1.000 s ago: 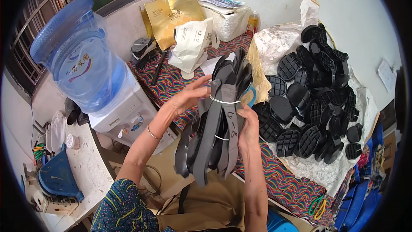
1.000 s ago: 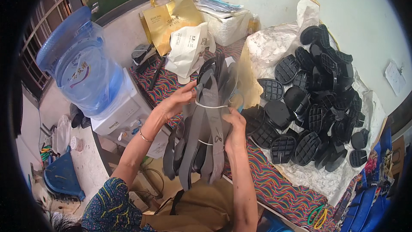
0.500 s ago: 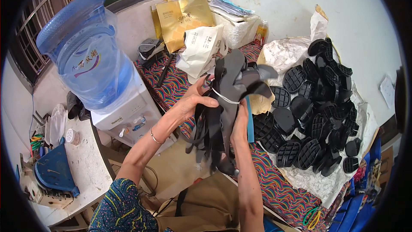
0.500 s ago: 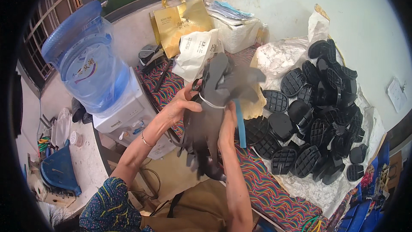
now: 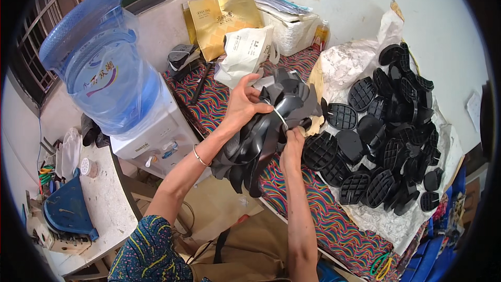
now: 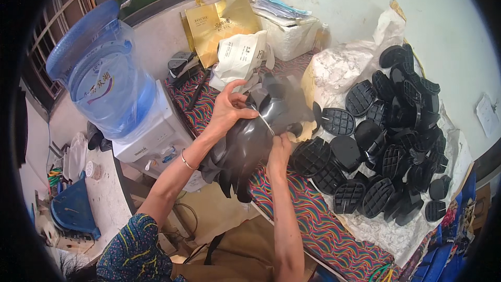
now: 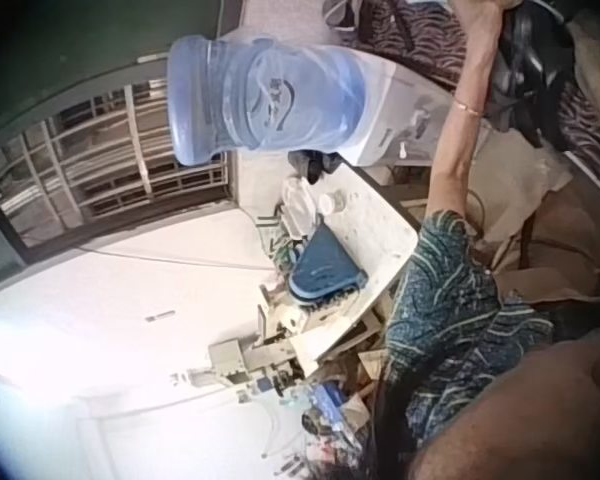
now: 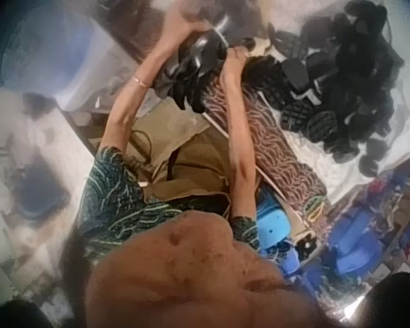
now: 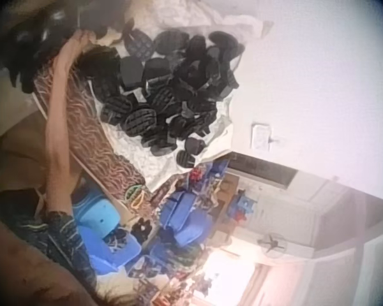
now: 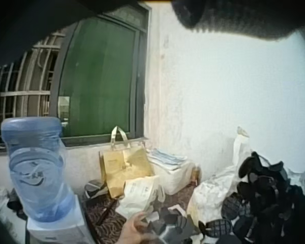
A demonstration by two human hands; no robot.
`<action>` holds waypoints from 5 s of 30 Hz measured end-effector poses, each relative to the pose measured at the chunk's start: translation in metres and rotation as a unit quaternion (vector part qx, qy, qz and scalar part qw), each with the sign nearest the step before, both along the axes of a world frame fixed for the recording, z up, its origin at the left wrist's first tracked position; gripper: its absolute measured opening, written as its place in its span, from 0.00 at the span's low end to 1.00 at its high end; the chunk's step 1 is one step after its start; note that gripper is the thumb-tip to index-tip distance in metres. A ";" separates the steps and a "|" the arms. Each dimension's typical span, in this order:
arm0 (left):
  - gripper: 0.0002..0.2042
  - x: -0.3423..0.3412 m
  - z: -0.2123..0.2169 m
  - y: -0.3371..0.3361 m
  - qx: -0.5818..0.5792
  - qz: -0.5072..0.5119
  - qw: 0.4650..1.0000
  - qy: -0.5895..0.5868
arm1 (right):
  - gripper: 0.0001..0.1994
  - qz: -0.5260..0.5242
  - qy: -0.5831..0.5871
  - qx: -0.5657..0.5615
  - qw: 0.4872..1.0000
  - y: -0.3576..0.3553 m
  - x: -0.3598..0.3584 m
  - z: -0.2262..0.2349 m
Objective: The person sits at a low workbench and assembles black slippers by hand. They pick up a sole and a strap, align the strap to the sole, and press them together to form a complete slipper. The person handles multiple pairs of components, working through a pile of loose parts.
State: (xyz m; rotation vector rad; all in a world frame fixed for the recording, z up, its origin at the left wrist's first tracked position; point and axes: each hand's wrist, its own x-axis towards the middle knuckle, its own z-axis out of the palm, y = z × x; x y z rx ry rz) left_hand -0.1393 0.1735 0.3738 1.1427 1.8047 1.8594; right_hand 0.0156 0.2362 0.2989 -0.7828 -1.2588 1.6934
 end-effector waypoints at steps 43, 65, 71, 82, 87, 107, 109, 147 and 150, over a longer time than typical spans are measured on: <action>0.39 0.036 0.000 -0.031 -0.173 -0.085 0.971 0.143 | 0.14 -0.054 -0.163 0.128 0.977 -0.040 0.047 0.029; 0.57 0.014 -0.005 0.014 -0.290 -0.076 0.931 0.206 | 0.29 0.072 -0.071 0.083 0.991 -0.063 0.022 -0.017; 0.54 -0.030 -0.008 -0.007 -0.238 -0.186 0.948 -0.100 | 0.36 0.056 -0.102 0.256 0.960 -0.094 0.014 0.005; 0.44 0.017 0.030 -0.083 -0.055 -0.279 0.902 -0.324 | 0.32 -0.015 -0.181 0.525 0.832 -0.136 0.055 0.084; 0.22 0.050 -0.009 -0.078 -0.068 -0.259 0.849 -0.456 | 0.25 -0.018 -0.152 0.526 0.837 -0.144 0.083 0.090; 0.41 0.123 -0.034 -0.147 -0.025 -0.287 0.839 -0.461 | 0.11 -0.157 0.026 0.182 0.970 -0.022 0.167 0.089; 0.49 0.110 -0.050 -0.153 0.003 -0.339 0.834 -0.434 | 0.10 -0.118 0.022 0.142 0.983 -0.019 0.183 0.099; 0.55 0.073 -0.126 -0.215 0.079 -0.257 0.713 -0.647 | 0.05 0.189 -0.408 0.605 0.657 0.115 -0.078 -0.036; 0.56 0.072 -0.121 -0.213 0.063 -0.250 0.724 -0.639 | 0.03 0.235 -0.322 0.368 0.840 0.135 -0.073 -0.023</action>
